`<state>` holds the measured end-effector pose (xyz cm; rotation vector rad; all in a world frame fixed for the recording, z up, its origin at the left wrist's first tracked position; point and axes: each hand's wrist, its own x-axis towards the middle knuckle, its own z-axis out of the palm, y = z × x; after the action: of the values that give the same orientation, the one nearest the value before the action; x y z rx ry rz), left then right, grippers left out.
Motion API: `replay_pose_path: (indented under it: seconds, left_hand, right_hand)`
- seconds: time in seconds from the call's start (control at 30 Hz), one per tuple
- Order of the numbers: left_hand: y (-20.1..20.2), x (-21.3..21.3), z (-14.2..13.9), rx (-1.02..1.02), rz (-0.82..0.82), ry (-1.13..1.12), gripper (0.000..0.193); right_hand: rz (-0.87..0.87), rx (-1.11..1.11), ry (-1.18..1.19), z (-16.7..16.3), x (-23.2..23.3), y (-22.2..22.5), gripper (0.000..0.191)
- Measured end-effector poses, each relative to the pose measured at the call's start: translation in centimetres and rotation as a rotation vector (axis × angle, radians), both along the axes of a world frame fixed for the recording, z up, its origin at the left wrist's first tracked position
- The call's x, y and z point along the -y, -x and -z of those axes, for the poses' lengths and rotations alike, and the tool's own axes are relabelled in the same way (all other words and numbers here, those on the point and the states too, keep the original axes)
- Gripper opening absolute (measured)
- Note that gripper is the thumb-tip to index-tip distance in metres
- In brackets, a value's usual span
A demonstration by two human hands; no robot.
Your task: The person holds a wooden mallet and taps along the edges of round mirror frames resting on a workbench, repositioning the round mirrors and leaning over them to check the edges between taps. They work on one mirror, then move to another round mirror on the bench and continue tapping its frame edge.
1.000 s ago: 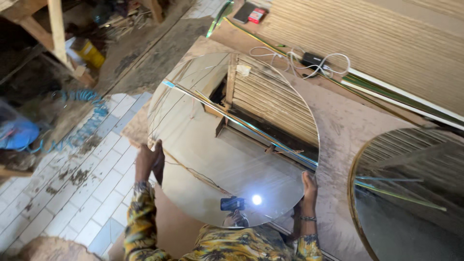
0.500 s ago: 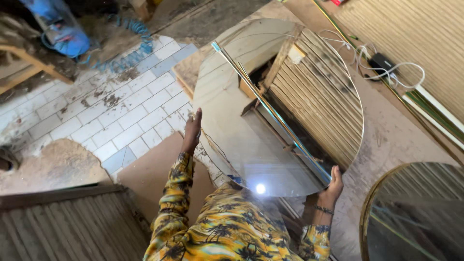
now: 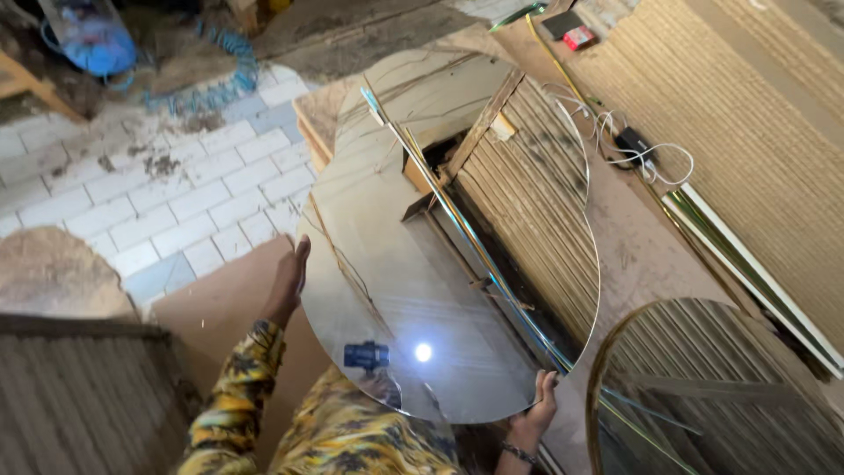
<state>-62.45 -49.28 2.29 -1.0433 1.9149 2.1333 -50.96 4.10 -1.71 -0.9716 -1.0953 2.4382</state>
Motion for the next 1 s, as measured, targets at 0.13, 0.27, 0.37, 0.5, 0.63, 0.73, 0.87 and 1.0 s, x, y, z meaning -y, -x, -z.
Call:
replay_pose_path:
  seconds: [0.13,0.27,0.37,0.5,0.63,0.73,0.87,1.0]
  left_hand:
    - [-2.0,1.0,1.0,-0.279,0.048,-0.265,0.072]
    - [2.0,4.1,0.3,-0.384,0.179,-0.337,0.058]
    - [8.1,5.0,-1.7,-0.041,0.273,-0.078,0.046]
    - [13.1,3.2,-3.0,-0.082,0.475,0.266,0.077]
    - [14.2,2.8,-2.5,-0.059,0.517,0.764,0.096]
    - [14.1,3.7,-1.3,0.008,0.602,0.868,0.101]
    - [14.2,3.2,-0.7,-0.115,0.633,0.9,0.103]
    - [13.8,-0.8,-2.0,-0.083,0.725,0.803,0.089]
  right_hand:
    - [-0.052,-0.001,0.124,0.9,-0.3,-3.4,0.054]
    - [-0.041,0.077,0.098,1.2,0.0,-4.8,0.057]
    - [0.028,0.113,0.03,0.8,0.6,-4.7,0.051]
    - [0.124,0.012,-0.077,0.3,1.9,-4.6,0.043]
    - [0.233,-0.032,-0.168,0.3,3.5,-6.1,0.037]
    - [0.307,-0.03,-0.212,0.8,4.4,-8.6,0.034]
    - [0.376,-0.025,-0.132,0.9,4.6,-12.3,0.034]
    - [0.457,0.001,-0.107,0.4,3.2,-16.2,0.034]
